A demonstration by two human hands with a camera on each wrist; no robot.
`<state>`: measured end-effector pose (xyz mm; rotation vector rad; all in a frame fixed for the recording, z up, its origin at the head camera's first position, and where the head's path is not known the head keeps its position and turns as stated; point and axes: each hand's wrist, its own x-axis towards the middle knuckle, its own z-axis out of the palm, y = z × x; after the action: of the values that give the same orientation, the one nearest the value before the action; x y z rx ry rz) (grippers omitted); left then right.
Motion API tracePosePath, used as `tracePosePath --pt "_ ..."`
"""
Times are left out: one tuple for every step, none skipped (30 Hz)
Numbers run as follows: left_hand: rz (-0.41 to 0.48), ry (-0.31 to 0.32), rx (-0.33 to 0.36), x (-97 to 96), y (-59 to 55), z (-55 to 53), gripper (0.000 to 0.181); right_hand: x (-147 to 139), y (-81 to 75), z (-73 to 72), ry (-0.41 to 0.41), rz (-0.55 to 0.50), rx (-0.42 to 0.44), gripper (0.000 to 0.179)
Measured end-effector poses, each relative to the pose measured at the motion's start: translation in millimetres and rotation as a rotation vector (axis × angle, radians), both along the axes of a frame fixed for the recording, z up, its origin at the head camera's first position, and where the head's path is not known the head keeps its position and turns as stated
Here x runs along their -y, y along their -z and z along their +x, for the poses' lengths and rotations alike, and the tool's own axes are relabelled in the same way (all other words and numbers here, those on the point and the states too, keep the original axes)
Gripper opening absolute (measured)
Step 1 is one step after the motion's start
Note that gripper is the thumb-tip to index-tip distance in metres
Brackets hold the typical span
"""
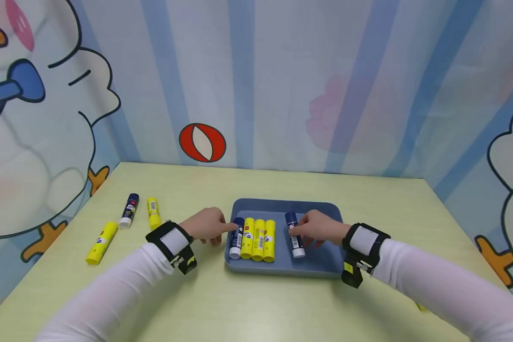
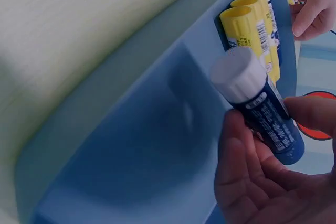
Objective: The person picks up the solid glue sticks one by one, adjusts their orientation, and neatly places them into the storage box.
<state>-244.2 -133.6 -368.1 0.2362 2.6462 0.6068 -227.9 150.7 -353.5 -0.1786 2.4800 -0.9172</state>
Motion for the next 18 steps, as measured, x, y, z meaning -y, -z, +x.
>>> tracePosePath --pt "-0.003 0.005 0.012 -1.1 1.9 2.1 0.039 2 0.6 0.1 -0.012 0.012 0.008 0.026" --pt "-0.010 0.013 0.013 -2.3 3.7 3.9 0.039 4 1.2 0.3 -0.021 0.026 0.014 0.026" --pt "-0.014 0.019 0.010 -3.3 4.8 5.6 0.039 6 1.5 0.4 -0.029 0.038 0.018 0.026" --pt "-0.019 0.033 -0.003 -4.5 6.2 5.8 0.040 7 0.8 0.4 -0.038 0.049 0.021 0.026" --pt "-0.023 0.044 -0.013 -5.8 6.2 6.5 0.041 7 1.0 -0.4 -0.048 0.059 0.022 0.026" --pt "-0.025 0.057 -0.023 -6.6 6.4 7.2 0.041 8 1.8 -1.7 -0.056 0.069 0.021 0.025" --pt "-0.027 0.065 -0.032 -7.2 7.2 7.6 0.041 8 2.7 -3.1 -0.063 0.080 0.018 0.025" --pt "-0.027 0.073 -0.037 -7.6 7.8 7.9 0.041 9 3.5 -4.3 -0.069 0.092 0.019 0.025" --pt "-0.024 0.079 -0.038 -8.0 7.8 8.4 0.040 11 4.3 -5.5 -0.072 0.106 0.023 0.026" --pt "-0.017 0.084 -0.037 -8.4 7.6 9.0 0.040 12 5.4 -6.8 -0.075 0.124 0.030 0.026" --pt "-0.011 0.084 -0.033 -9.0 7.2 9.5 0.040 14 6.7 -8.1 -0.073 0.143 0.036 0.026" --pt "-0.005 0.085 -0.030 -9.5 7.0 9.6 0.040 16 7.0 -8.5 -0.071 0.163 0.042 0.026" --pt "0.000 0.083 -0.027 -10.1 6.7 9.5 0.039 17 6.8 -8.4 -0.065 0.181 0.048 0.026" --pt "0.007 0.079 -0.022 -10.6 6.6 9.6 0.039 19 6.9 -8.2 -0.059 0.199 0.054 0.026" --pt "0.015 0.075 -0.018 -11.0 6.4 9.6 0.039 21 6.7 -7.8 -0.055 0.213 0.059 0.026" --pt "0.021 0.073 -0.014 -11.4 6.5 9.5 0.040 22 6.9 -7.6 -0.056 0.225 0.061 0.026" --pt "0.024 0.071 -0.010 -11.7 6.5 9.5 0.040 23 7.2 -7.3 -0.056 0.232 0.060 0.026" --pt "0.029 0.070 -0.006 -12.3 6.2 9.9 0.040 24 7.5 -7.0 -0.058 0.238 0.059 0.026"
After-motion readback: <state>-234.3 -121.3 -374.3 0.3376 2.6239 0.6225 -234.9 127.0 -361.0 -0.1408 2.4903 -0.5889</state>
